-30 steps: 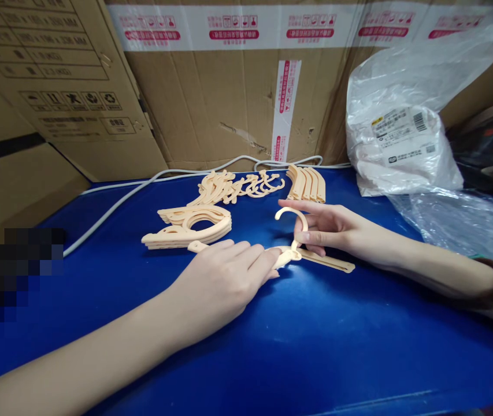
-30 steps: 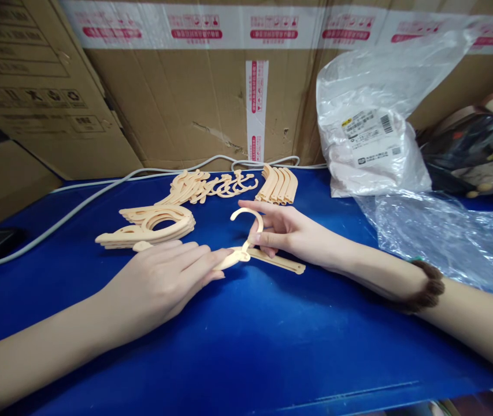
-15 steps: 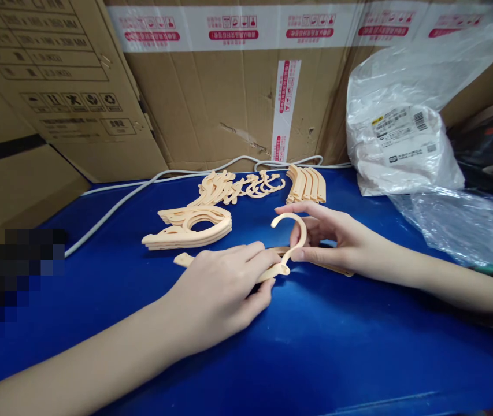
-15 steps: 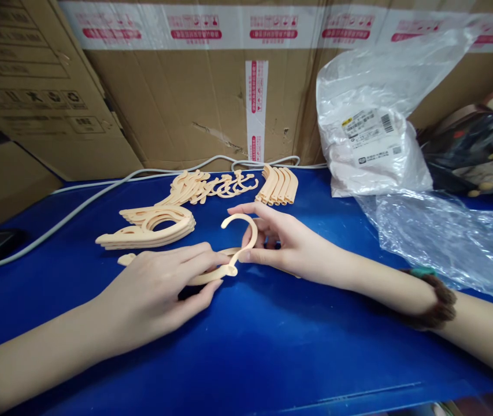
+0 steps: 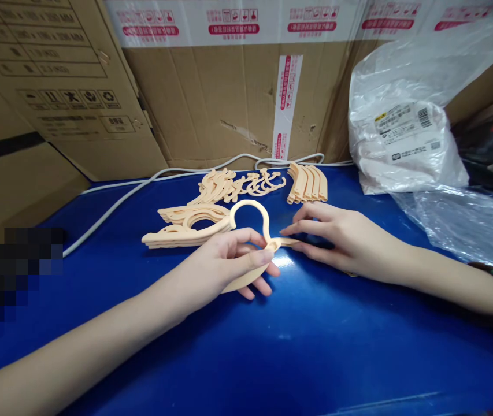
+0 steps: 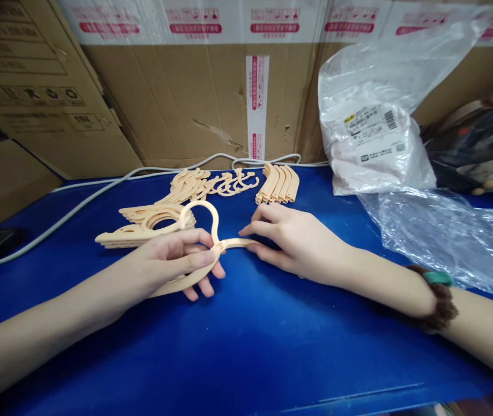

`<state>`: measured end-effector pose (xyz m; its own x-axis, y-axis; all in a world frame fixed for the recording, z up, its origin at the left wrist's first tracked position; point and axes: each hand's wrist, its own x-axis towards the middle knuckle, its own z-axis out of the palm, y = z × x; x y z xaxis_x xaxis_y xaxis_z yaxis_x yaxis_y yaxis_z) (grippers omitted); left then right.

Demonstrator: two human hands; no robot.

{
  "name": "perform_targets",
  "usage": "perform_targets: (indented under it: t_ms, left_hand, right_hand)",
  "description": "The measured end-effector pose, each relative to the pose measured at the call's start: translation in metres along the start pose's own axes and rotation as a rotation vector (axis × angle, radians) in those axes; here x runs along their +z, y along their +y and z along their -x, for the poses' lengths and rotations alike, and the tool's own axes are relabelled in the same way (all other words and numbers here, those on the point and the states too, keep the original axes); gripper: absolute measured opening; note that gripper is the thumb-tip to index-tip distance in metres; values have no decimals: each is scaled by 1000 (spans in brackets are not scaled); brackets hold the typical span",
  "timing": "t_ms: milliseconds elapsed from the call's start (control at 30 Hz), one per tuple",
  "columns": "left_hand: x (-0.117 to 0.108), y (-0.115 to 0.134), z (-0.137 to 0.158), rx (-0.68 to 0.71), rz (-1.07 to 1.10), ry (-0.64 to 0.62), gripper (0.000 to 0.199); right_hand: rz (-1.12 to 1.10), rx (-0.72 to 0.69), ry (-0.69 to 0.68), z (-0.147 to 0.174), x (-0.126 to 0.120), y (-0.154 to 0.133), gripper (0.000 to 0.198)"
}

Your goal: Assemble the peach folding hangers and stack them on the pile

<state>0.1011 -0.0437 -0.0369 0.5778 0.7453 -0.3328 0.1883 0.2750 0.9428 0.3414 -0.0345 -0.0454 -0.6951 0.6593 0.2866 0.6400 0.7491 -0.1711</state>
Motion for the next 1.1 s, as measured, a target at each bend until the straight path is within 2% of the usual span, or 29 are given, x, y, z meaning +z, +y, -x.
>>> perform_targets:
  t_ms: [200,433,733,933,1100]
  left_hand:
    - [0,5,1,-52,12,42,15]
    - [-1,0,1,-7,-10,37,8]
    - [-3,-2,-2,10,4,5,10]
    - [-4,-3,-3,11,14,-11,13]
    - [-4,0,-3,-2,23,-11,14]
  right_hand:
    - [109,-60,6,0,1,2,25]
    - [113,-63,18,-3,4,1,32]
    - [7,-5,22,-2,3,-2,23]
    - [-59,87,-68,-1,-1,-8,23]
    - [-9,108,-146,0,-2,-14,39]
